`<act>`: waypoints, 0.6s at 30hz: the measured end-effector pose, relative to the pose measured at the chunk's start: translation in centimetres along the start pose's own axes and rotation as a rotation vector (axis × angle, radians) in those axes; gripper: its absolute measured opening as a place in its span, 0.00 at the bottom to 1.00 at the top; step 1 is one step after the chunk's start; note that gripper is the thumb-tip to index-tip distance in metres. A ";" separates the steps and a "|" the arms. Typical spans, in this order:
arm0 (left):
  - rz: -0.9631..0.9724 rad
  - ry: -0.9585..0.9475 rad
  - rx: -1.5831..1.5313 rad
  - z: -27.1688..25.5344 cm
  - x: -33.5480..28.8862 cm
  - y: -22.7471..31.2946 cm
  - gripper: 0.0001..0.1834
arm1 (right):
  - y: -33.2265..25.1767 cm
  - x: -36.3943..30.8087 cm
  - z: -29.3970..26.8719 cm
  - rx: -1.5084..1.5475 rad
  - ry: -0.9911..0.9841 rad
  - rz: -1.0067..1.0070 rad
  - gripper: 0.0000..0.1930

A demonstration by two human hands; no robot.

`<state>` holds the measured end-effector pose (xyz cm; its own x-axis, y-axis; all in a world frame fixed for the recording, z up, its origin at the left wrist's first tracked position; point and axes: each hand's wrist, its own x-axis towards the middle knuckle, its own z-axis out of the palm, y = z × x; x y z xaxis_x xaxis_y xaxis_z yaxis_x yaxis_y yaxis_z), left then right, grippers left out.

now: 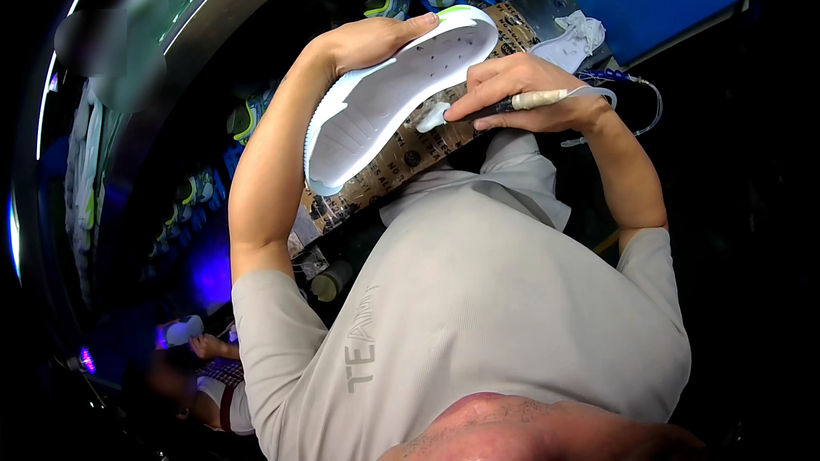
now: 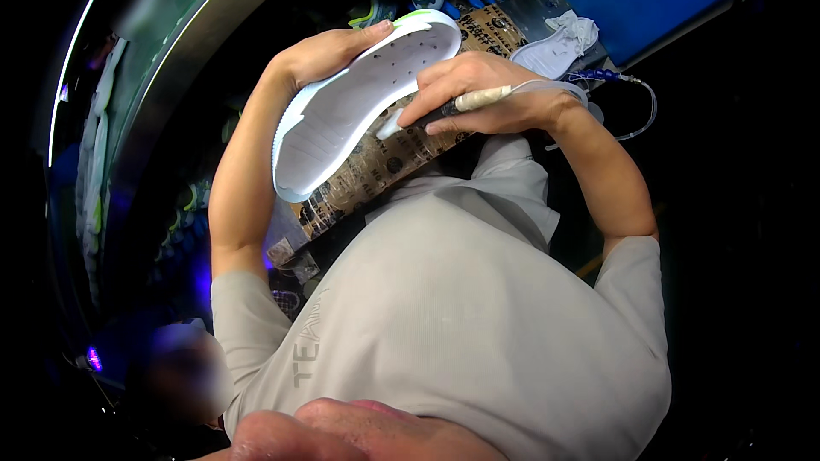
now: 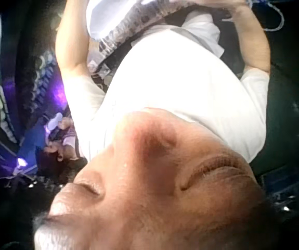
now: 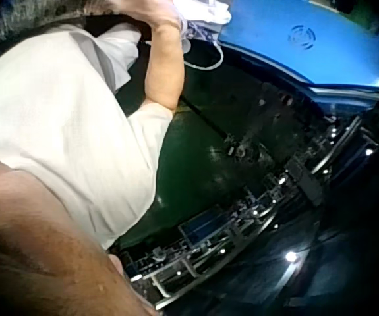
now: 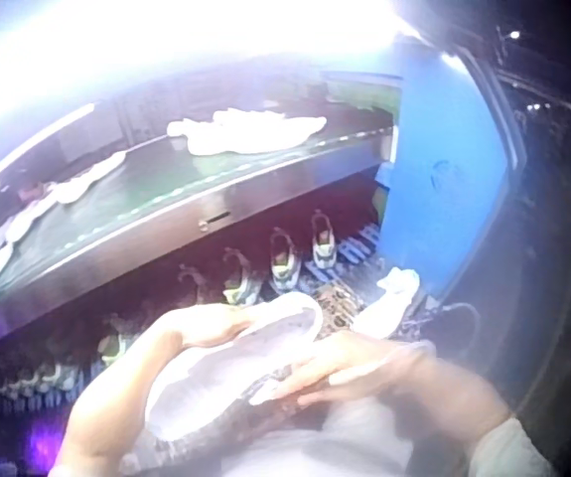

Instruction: The person repeatedly picks up white slipper soles from a conveyor belt and applies a dark substance to the insole using a small brush. The person works one at a time, rotating each sole to cover the surface, then places the treated sole back on the belt.

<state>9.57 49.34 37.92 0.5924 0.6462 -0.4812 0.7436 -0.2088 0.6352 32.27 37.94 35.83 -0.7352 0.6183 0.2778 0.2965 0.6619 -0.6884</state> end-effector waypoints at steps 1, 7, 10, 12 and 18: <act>-0.008 -0.009 0.004 -0.2 -0.3 0.1 0.44 | 0.1 0.0 -0.3 -0.021 0.095 -0.027 0.18; -0.087 0.090 0.036 -1.0 -1.0 -1.8 0.42 | 0.4 -0.2 -2.0 -0.010 0.012 0.010 0.18; -0.021 0.039 -0.081 -2.0 -0.5 -3.7 0.47 | 1.7 -0.4 -2.4 -0.194 0.182 -0.015 0.17; -0.016 0.024 -0.112 -2.3 -1.3 -3.1 0.46 | 1.3 -0.4 -3.1 -0.144 0.127 0.011 0.16; 0.120 0.274 -0.518 -4.0 -3.0 -3.1 0.37 | 0.2 -1.8 -5.1 0.334 0.293 -0.117 0.17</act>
<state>4.25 50.94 39.79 0.5099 0.8205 -0.2583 0.3874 0.0490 0.9206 36.83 39.13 38.59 -0.5346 0.6729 0.5113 -0.0266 0.5913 -0.8060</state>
